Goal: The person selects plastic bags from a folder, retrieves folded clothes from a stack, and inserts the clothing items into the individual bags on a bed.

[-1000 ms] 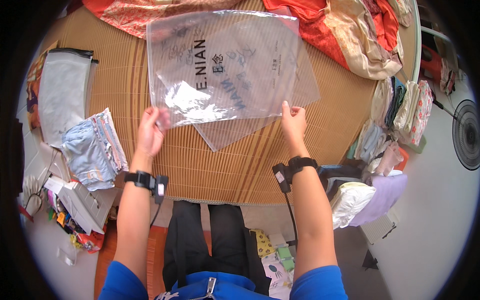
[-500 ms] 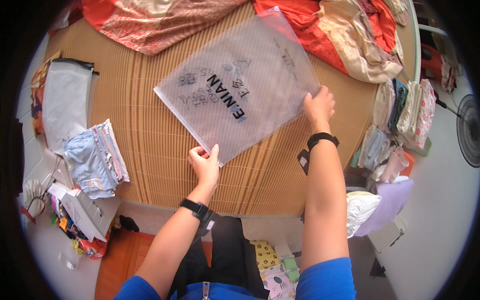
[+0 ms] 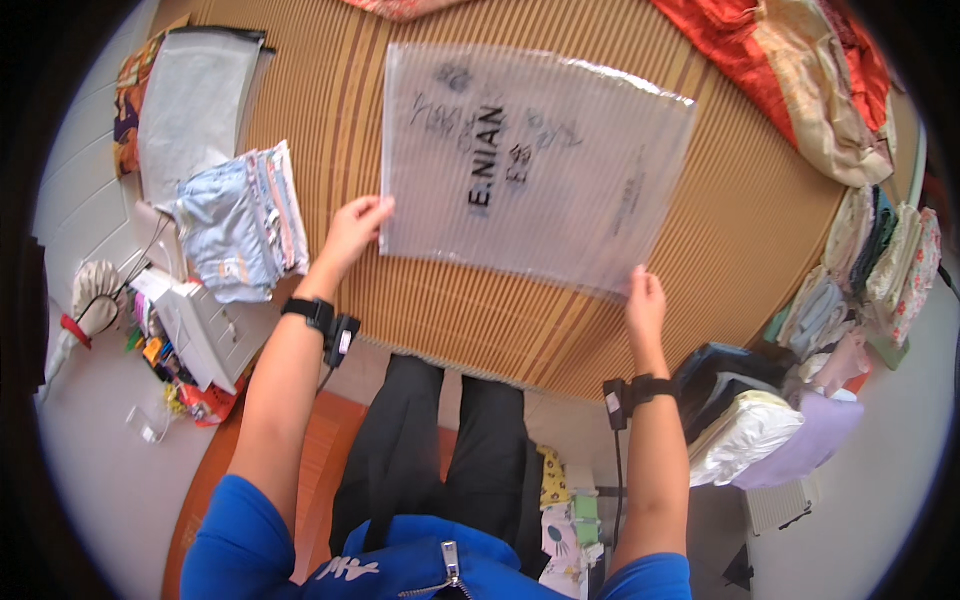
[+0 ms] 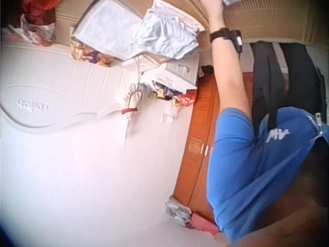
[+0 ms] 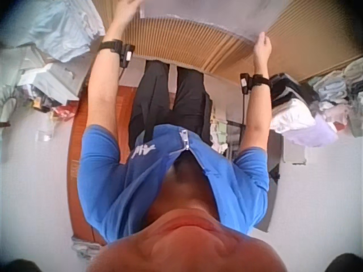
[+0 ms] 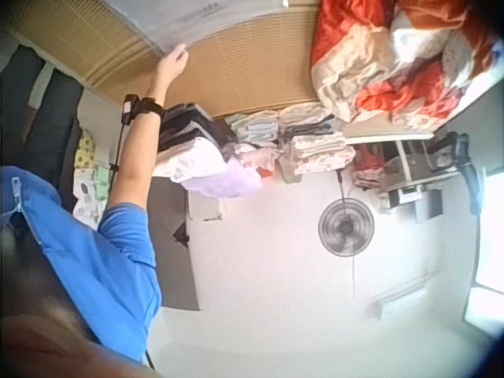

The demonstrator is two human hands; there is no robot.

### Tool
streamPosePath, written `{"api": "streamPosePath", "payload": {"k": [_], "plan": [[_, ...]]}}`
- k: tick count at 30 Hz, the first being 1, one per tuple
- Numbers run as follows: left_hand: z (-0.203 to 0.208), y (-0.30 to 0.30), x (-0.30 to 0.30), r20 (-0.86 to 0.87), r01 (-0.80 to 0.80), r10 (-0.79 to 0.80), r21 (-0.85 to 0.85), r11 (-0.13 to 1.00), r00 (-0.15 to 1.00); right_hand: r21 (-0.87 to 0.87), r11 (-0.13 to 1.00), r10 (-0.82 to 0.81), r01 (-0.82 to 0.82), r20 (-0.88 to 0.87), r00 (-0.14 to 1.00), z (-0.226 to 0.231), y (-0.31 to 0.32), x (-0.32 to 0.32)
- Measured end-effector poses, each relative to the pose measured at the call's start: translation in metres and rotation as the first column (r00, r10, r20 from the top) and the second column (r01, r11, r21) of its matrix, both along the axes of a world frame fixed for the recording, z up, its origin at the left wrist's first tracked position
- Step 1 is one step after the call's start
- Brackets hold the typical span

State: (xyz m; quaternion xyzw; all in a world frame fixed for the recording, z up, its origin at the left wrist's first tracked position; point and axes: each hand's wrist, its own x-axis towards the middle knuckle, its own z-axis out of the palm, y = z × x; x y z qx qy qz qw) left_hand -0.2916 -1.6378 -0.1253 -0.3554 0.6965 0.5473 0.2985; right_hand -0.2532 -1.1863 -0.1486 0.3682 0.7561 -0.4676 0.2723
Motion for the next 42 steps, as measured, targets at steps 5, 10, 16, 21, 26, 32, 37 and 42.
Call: {"api": "streamPosePath", "payload": {"k": [5,10,16,21,26,32,37,42], "plan": [[-0.005,-0.015,0.0,0.047,-0.139,0.135,0.101,0.985,0.99,-0.14,0.989,-0.05,0.044,-0.039,0.998,0.005,-0.011,-0.006],[-0.024,-0.009,-0.003,-0.027,-0.131,0.132,0.045,0.99,0.991,-0.061,0.998,-0.04,0.031,-0.149,0.988,-0.004,-0.007,0.005],[-0.029,-0.02,0.006,-0.018,-0.106,0.107,0.017,0.994,0.994,-0.016,0.999,-0.047,0.044,-0.173,0.984,-0.007,-0.017,0.017],[-0.031,-0.017,0.007,-0.024,-0.121,0.122,0.023,0.992,0.992,-0.098,0.991,-0.108,0.095,-0.136,0.985,0.003,-0.021,0.013],[-0.025,-0.009,0.008,-0.08,-0.133,0.13,-0.034,0.99,0.988,-0.068,0.996,-0.068,0.057,-0.174,0.982,-0.002,-0.02,0.014],[-0.013,0.002,-0.006,0.056,-0.265,0.26,0.117,0.957,0.964,-0.092,0.994,-0.075,0.058,-0.194,0.978,-0.007,-0.006,0.018],[-0.003,0.001,-0.012,0.044,-0.17,0.168,0.049,0.984,0.985,-0.039,0.992,-0.128,0.124,-0.142,0.982,0.012,-0.027,0.0],[-0.007,0.006,-0.011,-0.123,-0.119,0.121,0.023,0.993,0.985,0.271,0.962,0.094,-0.03,-0.225,0.97,0.02,-0.033,-0.002]]}}
